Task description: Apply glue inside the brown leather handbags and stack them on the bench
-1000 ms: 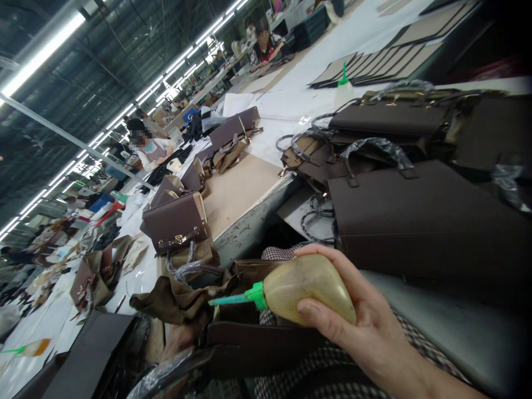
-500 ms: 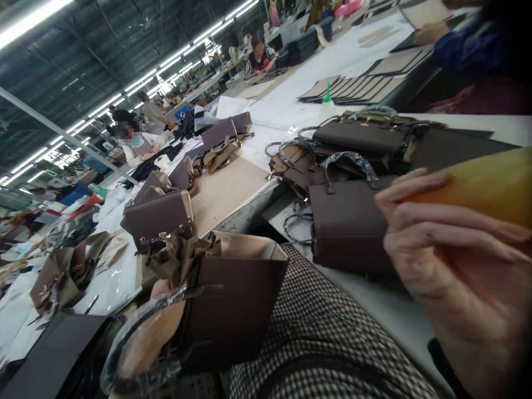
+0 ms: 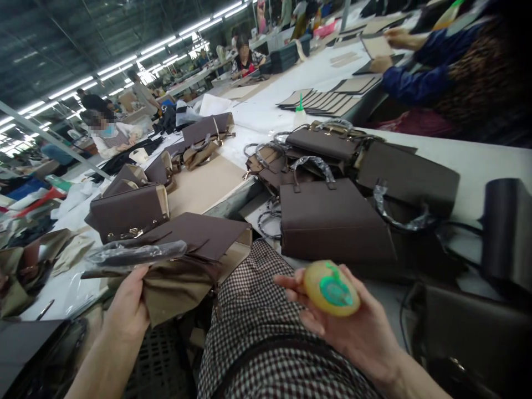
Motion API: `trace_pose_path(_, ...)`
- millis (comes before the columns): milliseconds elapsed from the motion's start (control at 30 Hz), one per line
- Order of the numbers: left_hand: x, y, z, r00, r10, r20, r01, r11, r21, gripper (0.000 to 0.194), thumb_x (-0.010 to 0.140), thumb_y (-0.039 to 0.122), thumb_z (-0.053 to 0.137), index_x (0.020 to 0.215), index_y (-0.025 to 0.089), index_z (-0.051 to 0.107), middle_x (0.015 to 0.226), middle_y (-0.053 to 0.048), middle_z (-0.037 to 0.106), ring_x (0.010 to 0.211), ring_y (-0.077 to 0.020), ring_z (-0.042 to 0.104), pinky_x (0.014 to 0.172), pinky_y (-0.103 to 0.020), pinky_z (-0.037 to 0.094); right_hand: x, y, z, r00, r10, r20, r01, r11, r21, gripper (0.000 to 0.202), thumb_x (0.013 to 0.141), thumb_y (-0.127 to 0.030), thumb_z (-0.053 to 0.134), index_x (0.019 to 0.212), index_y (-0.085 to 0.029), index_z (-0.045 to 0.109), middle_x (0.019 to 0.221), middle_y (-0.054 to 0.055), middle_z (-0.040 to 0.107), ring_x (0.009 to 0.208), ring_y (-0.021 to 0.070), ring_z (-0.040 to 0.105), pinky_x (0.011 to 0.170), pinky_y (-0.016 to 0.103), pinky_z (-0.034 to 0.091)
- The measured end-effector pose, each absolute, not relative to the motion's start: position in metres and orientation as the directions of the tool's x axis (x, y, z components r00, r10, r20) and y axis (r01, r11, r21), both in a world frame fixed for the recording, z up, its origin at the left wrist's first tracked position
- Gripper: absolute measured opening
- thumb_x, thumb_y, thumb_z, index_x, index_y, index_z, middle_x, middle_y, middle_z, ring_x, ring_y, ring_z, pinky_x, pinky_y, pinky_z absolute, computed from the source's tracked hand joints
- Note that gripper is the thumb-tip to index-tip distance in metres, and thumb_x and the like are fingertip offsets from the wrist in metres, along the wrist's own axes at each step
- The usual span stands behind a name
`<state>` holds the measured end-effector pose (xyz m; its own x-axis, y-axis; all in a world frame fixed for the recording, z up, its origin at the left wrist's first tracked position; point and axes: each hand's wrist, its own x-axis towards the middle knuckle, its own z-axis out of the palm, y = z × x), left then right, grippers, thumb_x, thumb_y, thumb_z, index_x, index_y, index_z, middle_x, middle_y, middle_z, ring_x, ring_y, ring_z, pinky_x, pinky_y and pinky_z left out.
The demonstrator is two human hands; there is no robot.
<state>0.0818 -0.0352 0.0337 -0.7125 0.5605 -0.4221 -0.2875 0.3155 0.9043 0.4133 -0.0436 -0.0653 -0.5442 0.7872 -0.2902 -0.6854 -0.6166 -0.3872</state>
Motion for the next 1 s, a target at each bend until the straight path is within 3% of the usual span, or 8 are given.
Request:
trace_pose_path(133, 0.107, -0.058, 0.028, -0.654, 0.528, -0.542, -0.392, 0.376, 0.84, 0.027, 0.096, 0.017, 0.064, 0.119, 0.014, 0.076, 0.093, -0.007, 0.085, 0.09, -0.0252, 0.082, 0.087, -0.035, 0.068, 0.389, -0.054, -0.062, -0.622, 0.775, -0.108, -0.689, -0.608, -0.395, 0.057, 0.097, -0.066, 0.046, 0.104, -0.02, 0.079, 0.146, 0.017, 0.059, 0.134, 0.0354, 0.051, 0.076, 0.036, 0.056)
trace_pose_path(300, 0.132, -0.081, 0.01, -0.519, 0.565, -0.641, -0.492, 0.416, 0.765, 0.026, 0.099, 0.022, 0.065, 0.122, 0.017, 0.075, 0.109, -0.009, 0.084, 0.101, -0.0265, 0.081, 0.089, -0.037, 0.068, 0.366, -0.061, -0.056, -0.662, 0.749, -0.026, -0.712, -0.639, -0.291, 0.049, 0.09, -0.069, 0.059, 0.105, -0.026, 0.077, 0.118, 0.007, 0.064, 0.103, 0.0263, 0.06, 0.087, 0.046, 0.058)
trace_pose_path(533, 0.132, -0.091, -0.01, -0.386, 0.67, -0.634, -0.431, 0.477, 0.766, 0.029, 0.1, 0.023, 0.065, 0.123, 0.009, 0.074, 0.112, -0.016, 0.082, 0.103, -0.0279, 0.079, 0.095, -0.039, 0.065, 0.352, -0.046, -0.055, -0.577, 0.767, -0.28, -0.759, -0.631, -0.162, 0.028, 0.089, -0.051, 0.075, 0.099, -0.025, 0.077, 0.101, 0.004, 0.077, 0.093, 0.0197, 0.069, 0.094, 0.041, 0.058)
trace_pose_path(633, 0.104, -0.108, -0.003, -0.152, 0.798, -0.583, -0.18, 0.558, 0.81, 0.035, 0.099, 0.044, 0.067, 0.114, 0.014, 0.078, 0.111, -0.012, 0.082, 0.104, -0.0262, 0.078, 0.095, -0.035, 0.064, 0.355, -0.033, -0.057, -0.542, 0.765, -0.348, -0.786, -0.608, -0.111, 0.028, 0.084, -0.044, 0.083, 0.102, -0.023, 0.077, 0.101, 0.005, 0.08, 0.091, 0.0219, 0.072, 0.09, 0.043, 0.061)
trace_pose_path(733, 0.075, -0.128, 0.005, -0.003, 0.944, -0.331, 0.496, 0.288, 0.819, 0.034, 0.092, 0.052, 0.073, 0.093, 0.019, 0.081, 0.089, -0.004, 0.083, 0.079, -0.0199, 0.08, 0.073, -0.023, 0.064, 0.357, -0.019, -0.058, -0.525, 0.754, -0.394, -0.8, -0.596, -0.074, 0.029, 0.083, -0.039, 0.084, 0.104, -0.02, 0.077, 0.101, 0.007, 0.08, 0.088, 0.0242, 0.073, 0.082, 0.043, 0.063)
trace_pose_path(800, 0.068, -0.134, 0.008, 0.171, 0.976, 0.135, 0.839, -0.216, 0.5, 0.018, 0.085, 0.037, 0.085, 0.089, 0.021, 0.078, 0.075, 0.002, 0.08, 0.064, -0.014, 0.074, 0.067, -0.019, 0.058, 0.356, -0.012, -0.058, -0.52, 0.731, -0.442, -0.794, -0.604, -0.066, 0.028, 0.085, -0.039, 0.082, 0.103, -0.019, 0.076, 0.098, 0.009, 0.08, 0.083, 0.0247, 0.074, 0.072, 0.04, 0.064)
trace_pose_path(867, 0.072, -0.132, 0.005, 0.396, 0.765, 0.507, 0.877, -0.48, 0.039, 0.024, 0.077, 0.02, 0.092, 0.095, 0.021, 0.076, 0.083, 0.002, 0.078, 0.076, -0.0148, 0.074, 0.087, -0.023, 0.057, 0.354, -0.007, -0.057, -0.497, 0.707, -0.503, -0.797, -0.601, -0.056, 0.023, 0.091, -0.039, 0.075, 0.103, -0.019, 0.076, 0.095, 0.009, 0.08, 0.08, 0.0251, 0.074, 0.067, 0.04, 0.064)
trace_pose_path(1000, 0.096, -0.109, -0.014, 0.503, 0.635, 0.587, 0.85, -0.486, -0.203, 0.045, 0.077, 0.016, 0.092, 0.117, 0.018, 0.072, 0.125, -0.013, 0.068, 0.132, -0.0297, 0.058, 0.122, -0.053, 0.035, 0.348, -0.003, -0.05, -0.457, 0.675, -0.579, -0.826, -0.564, -0.005, 0.021, 0.101, -0.037, 0.062, 0.103, -0.021, 0.074, 0.095, 0.008, 0.081, 0.082, 0.0247, 0.074, 0.078, 0.05, 0.065)
